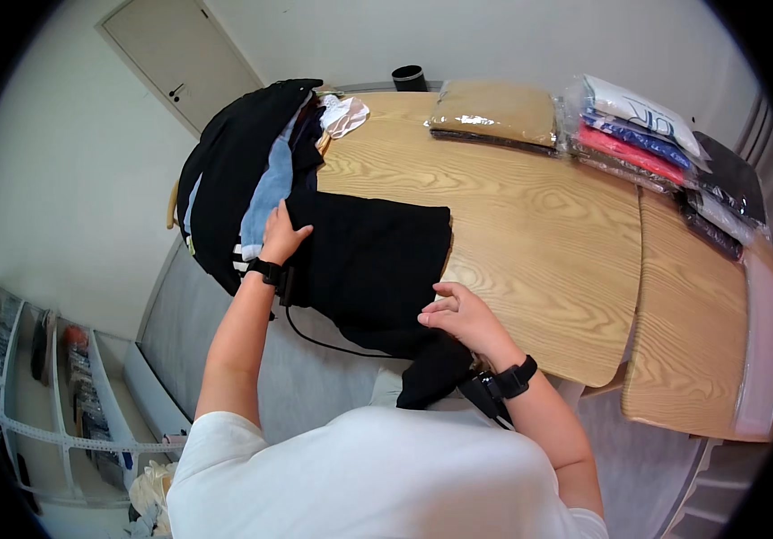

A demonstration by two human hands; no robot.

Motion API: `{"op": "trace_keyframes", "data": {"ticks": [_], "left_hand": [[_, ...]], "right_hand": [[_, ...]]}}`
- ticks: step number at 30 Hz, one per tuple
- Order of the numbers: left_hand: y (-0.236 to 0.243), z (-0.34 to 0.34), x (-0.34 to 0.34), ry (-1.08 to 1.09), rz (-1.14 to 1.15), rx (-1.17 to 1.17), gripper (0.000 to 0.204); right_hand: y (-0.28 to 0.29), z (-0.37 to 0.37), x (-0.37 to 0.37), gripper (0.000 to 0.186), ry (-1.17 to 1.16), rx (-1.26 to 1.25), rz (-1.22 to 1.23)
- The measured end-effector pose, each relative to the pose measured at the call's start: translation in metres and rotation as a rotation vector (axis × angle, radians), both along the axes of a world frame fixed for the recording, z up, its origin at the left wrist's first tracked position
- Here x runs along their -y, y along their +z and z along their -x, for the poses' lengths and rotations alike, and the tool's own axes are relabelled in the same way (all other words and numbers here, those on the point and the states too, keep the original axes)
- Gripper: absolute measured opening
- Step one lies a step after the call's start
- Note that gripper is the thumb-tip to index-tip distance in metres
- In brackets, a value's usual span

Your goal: Folding garments and placing them into clear plastic shipping bags.

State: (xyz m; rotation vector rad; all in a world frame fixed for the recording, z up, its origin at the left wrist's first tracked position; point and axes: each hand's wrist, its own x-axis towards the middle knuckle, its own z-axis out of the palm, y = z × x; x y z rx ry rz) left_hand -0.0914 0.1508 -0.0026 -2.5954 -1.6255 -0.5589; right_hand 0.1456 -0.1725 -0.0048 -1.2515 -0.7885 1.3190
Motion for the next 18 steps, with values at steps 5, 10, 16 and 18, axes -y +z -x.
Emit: {"op": "trace_keyframes", "data": {"ticks": [5, 10, 16, 18], "left_hand": [[0.006, -0.017, 0.007, 0.143, 0.054, -0.046, 0.092], [0.006, -0.007, 0.000, 0.056, 0.012, 0.109, 0.069], [0.021, 0.002, 0.008, -0.072, 0.144, 0.536, 0.040], [0.045, 0.012, 0.042, -0.187, 0.185, 0.698, 0.033]], "right_hand": [[-0.002, 0.002, 0.034, 0.045, -0.080, 0.512, 0.041], [0.030, 0.008, 0.067, 0.050, 0.248, 0.961, 0.214], [0.008, 0.024, 0.068, 0.041, 0.360, 0.879, 0.065], [0.017, 0.024, 0.062, 0.031, 0.316, 0.739, 0.070]]}}
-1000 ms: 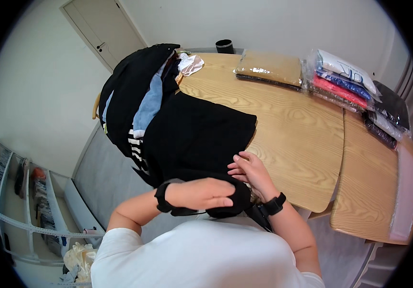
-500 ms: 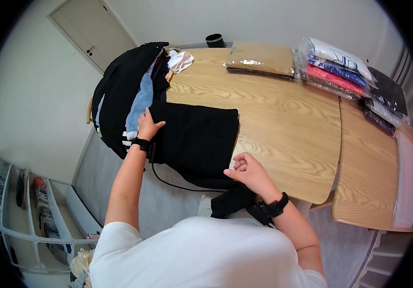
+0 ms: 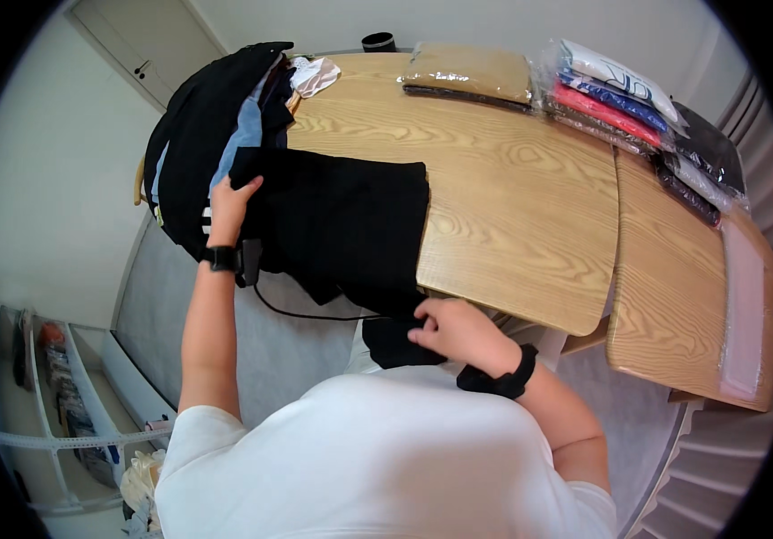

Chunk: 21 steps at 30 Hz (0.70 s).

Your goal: Folding garments and placing them into clear plastic shipping bags.

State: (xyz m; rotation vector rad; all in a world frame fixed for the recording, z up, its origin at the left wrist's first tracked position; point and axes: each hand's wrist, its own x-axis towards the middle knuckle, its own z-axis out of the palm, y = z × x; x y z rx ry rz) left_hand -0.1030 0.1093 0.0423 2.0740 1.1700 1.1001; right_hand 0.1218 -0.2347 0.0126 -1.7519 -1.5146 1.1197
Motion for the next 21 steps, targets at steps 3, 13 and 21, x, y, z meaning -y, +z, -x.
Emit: {"op": "trace_keyframes", "data": {"ticks": [3, 13, 21], "left_hand": [[0.034, 0.013, 0.057, 0.019, -0.006, -0.035, 0.028], [0.109, 0.045, 0.161, -0.317, 0.030, 0.308, 0.011], [0.107, 0.082, 0.135, -0.494, 0.191, 0.592, 0.031]], "right_hand": [[-0.003, -0.010, -0.019, 0.041, -0.230, -0.107, -0.184], [0.008, -0.031, -0.073, 0.052, -0.402, -1.102, -0.288], [0.073, -0.059, -0.026, 0.039, -0.435, -1.104, -0.563]]}}
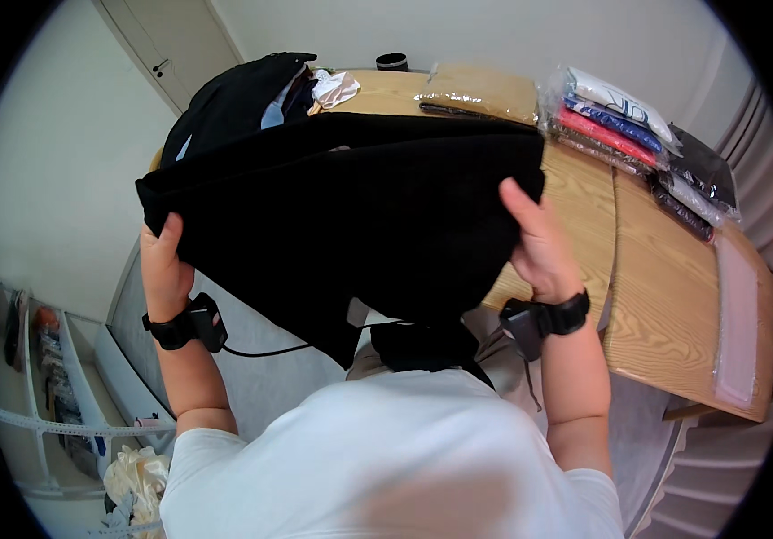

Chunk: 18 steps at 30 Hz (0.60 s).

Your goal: Folding garments and placing them into clear plastic shipping bags.

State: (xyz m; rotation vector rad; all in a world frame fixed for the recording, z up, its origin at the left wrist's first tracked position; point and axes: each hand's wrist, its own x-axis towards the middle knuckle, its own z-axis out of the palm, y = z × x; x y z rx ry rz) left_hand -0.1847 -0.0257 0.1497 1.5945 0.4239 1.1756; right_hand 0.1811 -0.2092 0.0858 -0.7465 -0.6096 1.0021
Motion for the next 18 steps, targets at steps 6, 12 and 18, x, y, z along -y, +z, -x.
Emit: {"op": "trace_keyframes", "data": {"ticks": [6, 12, 18], "left_hand": [[0.010, -0.038, -0.007, 0.108, 0.173, 0.004, 0.018], [0.025, -0.102, 0.005, 0.449, -0.242, -0.247, 0.033], [0.015, -0.176, 0.074, 0.338, -0.466, -0.293, 0.039]], "right_hand": [[0.039, -0.009, 0.003, 0.032, 0.062, -0.032, 0.113], [0.051, 0.030, -0.026, 0.035, -0.389, 0.188, 0.131], [0.057, 0.099, -0.038, 0.040, -0.414, 0.571, 0.035]]}}
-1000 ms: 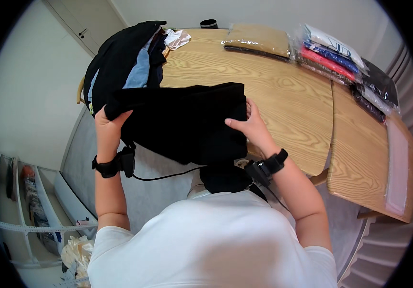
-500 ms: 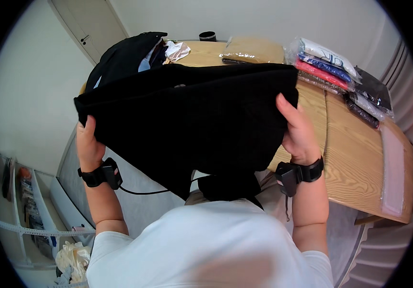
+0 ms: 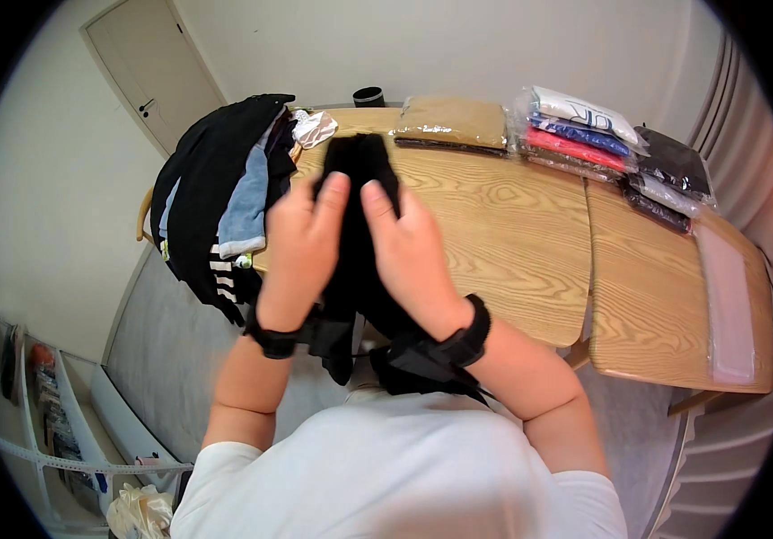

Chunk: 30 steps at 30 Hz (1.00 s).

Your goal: Folding garments and placing them into clear plastic shipping bags.

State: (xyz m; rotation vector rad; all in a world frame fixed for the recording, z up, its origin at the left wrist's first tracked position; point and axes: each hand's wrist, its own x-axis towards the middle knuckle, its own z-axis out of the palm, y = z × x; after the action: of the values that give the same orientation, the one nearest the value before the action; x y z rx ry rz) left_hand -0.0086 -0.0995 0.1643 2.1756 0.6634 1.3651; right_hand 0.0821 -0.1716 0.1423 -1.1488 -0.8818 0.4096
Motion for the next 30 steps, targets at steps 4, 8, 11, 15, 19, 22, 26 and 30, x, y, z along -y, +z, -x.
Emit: {"op": "trace_keyframes", "data": {"ticks": [4, 8, 11, 15, 19, 22, 26, 30], "left_hand": [[-0.011, -0.010, 0.004, -0.153, 0.083, -0.037, 0.034], [-0.011, -0.013, 0.005, -0.216, 0.140, -0.079, 0.034], [-0.009, -0.011, 0.005, -0.248, 0.142, -0.093, 0.041], [-0.018, -0.004, 0.000, -0.339, 0.155, -0.127, 0.055], [-0.015, 0.006, -0.009, -0.565, 0.258, -0.173, 0.058], [-0.014, 0.014, -0.013, -0.622, 0.213, -0.320, 0.051], [-0.004, 0.035, -0.034, -0.571, 0.349, -0.244, 0.045], [-0.006, 0.040, -0.067, -0.349, 0.411, -0.087, 0.074]], "right_hand": [[-0.019, -0.001, -0.007, 0.035, 0.069, -0.058, -0.044], [-0.025, -0.005, -0.009, 0.036, 0.114, -0.064, -0.022], [-0.021, -0.005, -0.007, 0.035, 0.159, -0.093, -0.016], [-0.016, -0.009, 0.001, 0.028, 0.204, -0.010, 0.067], [-0.026, -0.014, 0.000, 0.023, 0.216, -0.067, 0.038], [-0.035, -0.019, 0.000, 0.024, 0.239, -0.195, 0.050], [-0.028, -0.033, 0.004, 0.032, 0.310, -0.237, 0.022], [-0.005, -0.043, 0.015, 0.035, 0.390, -0.368, -0.084]]}}
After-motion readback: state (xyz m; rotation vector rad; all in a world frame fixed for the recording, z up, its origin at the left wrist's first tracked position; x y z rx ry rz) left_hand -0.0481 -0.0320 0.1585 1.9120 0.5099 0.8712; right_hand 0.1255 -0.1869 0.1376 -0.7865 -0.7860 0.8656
